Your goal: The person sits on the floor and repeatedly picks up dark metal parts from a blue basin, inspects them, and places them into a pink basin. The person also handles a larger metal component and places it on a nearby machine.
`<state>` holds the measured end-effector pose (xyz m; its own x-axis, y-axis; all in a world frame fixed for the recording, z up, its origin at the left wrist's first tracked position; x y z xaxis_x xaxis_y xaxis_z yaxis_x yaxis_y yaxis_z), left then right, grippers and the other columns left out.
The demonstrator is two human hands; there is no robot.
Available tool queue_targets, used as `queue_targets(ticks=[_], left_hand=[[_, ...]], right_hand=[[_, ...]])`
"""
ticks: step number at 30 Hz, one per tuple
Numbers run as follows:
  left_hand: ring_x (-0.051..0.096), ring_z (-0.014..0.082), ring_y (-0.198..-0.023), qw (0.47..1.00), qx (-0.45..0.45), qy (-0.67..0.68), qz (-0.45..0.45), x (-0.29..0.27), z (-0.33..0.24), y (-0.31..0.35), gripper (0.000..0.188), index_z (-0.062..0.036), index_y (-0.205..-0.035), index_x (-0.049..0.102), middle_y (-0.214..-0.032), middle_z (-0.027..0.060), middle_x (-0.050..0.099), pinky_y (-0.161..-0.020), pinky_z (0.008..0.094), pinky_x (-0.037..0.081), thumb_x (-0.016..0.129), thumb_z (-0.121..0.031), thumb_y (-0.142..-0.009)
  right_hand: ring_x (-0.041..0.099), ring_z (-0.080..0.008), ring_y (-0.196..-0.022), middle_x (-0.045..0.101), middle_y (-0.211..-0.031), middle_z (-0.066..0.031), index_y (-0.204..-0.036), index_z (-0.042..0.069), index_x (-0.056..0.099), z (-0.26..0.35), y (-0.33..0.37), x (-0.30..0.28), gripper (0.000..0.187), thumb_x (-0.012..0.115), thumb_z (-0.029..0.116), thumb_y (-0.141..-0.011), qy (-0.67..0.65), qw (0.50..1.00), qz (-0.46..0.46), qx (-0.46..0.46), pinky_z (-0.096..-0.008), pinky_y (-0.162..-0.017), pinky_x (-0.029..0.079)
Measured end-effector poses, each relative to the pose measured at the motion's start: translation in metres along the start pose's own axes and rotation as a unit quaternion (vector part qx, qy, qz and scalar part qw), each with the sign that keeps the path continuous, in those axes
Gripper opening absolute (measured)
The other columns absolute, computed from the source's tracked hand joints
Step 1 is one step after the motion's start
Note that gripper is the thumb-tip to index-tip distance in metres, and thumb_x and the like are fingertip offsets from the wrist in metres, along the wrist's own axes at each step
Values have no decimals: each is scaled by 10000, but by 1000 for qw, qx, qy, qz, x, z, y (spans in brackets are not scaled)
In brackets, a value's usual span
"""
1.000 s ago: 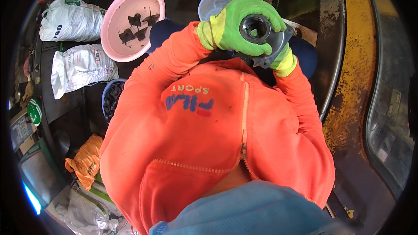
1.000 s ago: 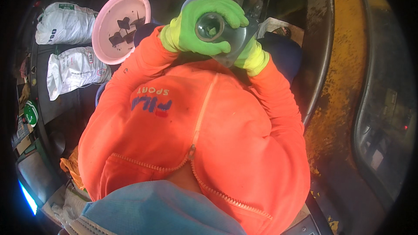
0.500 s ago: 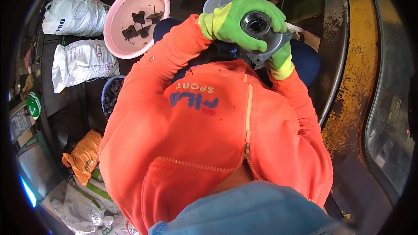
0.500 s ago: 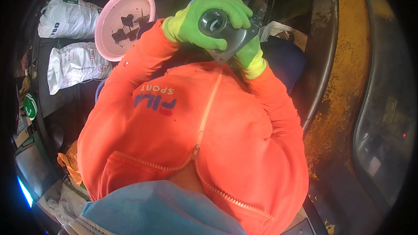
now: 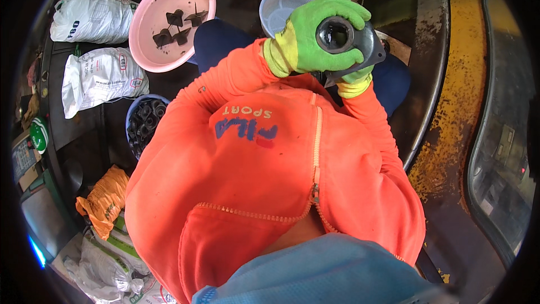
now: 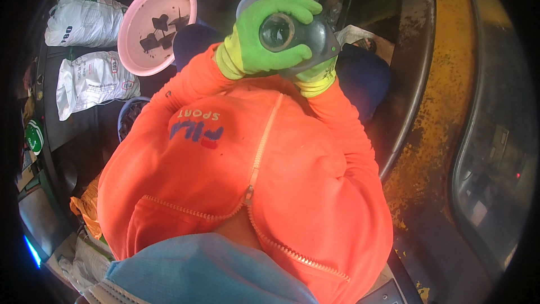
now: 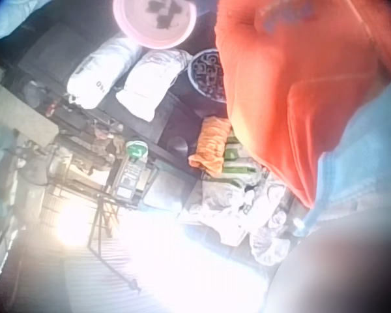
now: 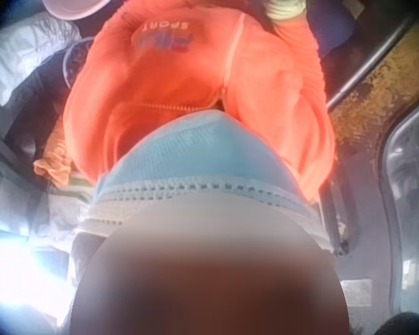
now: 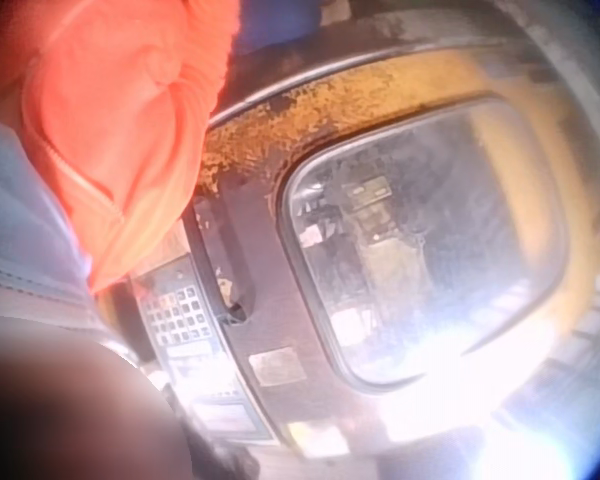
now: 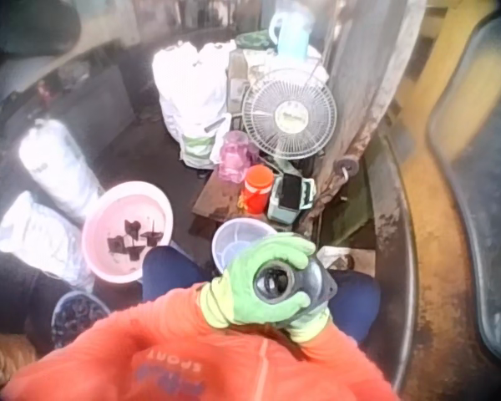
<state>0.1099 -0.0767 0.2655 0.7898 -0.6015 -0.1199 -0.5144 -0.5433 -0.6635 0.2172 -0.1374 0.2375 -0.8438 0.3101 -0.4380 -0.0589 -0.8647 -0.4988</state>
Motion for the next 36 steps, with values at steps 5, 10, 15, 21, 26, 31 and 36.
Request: queue_targets(ticks=[5, 10, 15, 21, 26, 31, 36], left_hand=[[640, 296, -983, 995, 55, 18, 84, -5, -6, -13, 399, -43, -964, 636, -1062, 135, 676, -850, 387, 512, 796, -146, -612], [571, 289, -1093, 957, 134, 23, 257, -4, -10, -19, 659, 21, -1275, 447, -1205, 152, 548, -952, 403, 455, 693, -217, -711], [619, 336, -1026, 938, 32, 180, 296, -3, -5, -14, 422, -43, -967, 639, -1052, 144, 678, -903, 424, 486, 805, -165, -598], [603, 347, -1058, 824, -54, 314, 468, 8, 6, -13, 468, -33, -962, 643, -1054, 132, 680, -970, 450, 436, 825, -189, -561], [463, 241, -1267, 933, -105, 99, 329, -19, 16, -36, 705, -12, -1264, 523, -1385, 131, 468, -1044, 370, 373, 754, -211, -628], [573, 234, -1120, 995, -82, 19, 57, 1, 6, -9, 570, -33, -1114, 586, -1262, 122, 575, -944, 365, 456, 837, -134, -613], [614, 234, -1021, 1000, -9, 6, -18, 14, 7, 4, 463, -45, -1029, 596, -1142, 116, 631, -858, 340, 496, 821, -68, -626]], right_hand=[[581, -249, -1067, 600, -1144, -63, -1200, 103, 564, 4, -5, -8, 712, 863, 347, -602, -97, 993, 61, 17, -364, -880, 484], [565, -230, -1096, 578, -1193, -61, -1245, 102, 535, 9, 4, -13, 747, 879, 312, -616, 0, 978, 192, -79, -356, -900, 484], [543, -215, -1150, 552, -1253, -71, -1286, 89, 510, -7, 22, -7, 644, 801, 228, -729, 13, 957, 281, -65, -348, -955, 465], [534, -216, -1181, 538, -1289, -103, -1297, 66, 514, -9, 32, 16, 507, 694, 182, -837, -377, 890, 220, 129, -347, -967, 467], [586, -201, -1035, 625, -1109, -81, -1196, 31, 538, -1, -1, 1, 592, 818, 200, -703, 137, 984, 116, -18, -358, -895, 470], [553, -160, -1025, 552, -1139, -45, -1226, 65, 494, -14, -3, 4, 386, 617, 180, -879, -190, 979, -19, 70, -298, -878, 460], [551, -164, -1038, 563, -1101, -61, -1159, 49, 513, -39, 12, 22, 414, 608, 326, -867, -556, 802, -88, 201, -305, -877, 455]])
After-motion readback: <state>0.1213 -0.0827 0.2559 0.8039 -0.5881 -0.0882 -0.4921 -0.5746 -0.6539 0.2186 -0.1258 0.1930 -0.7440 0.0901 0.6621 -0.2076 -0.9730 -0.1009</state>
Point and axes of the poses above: each hand's wrist, its own y-axis away from the middle knuckle, its own x-axis out of the palm, z = x × y, the point moved 4 cm from there along -y, towards the middle knuckle
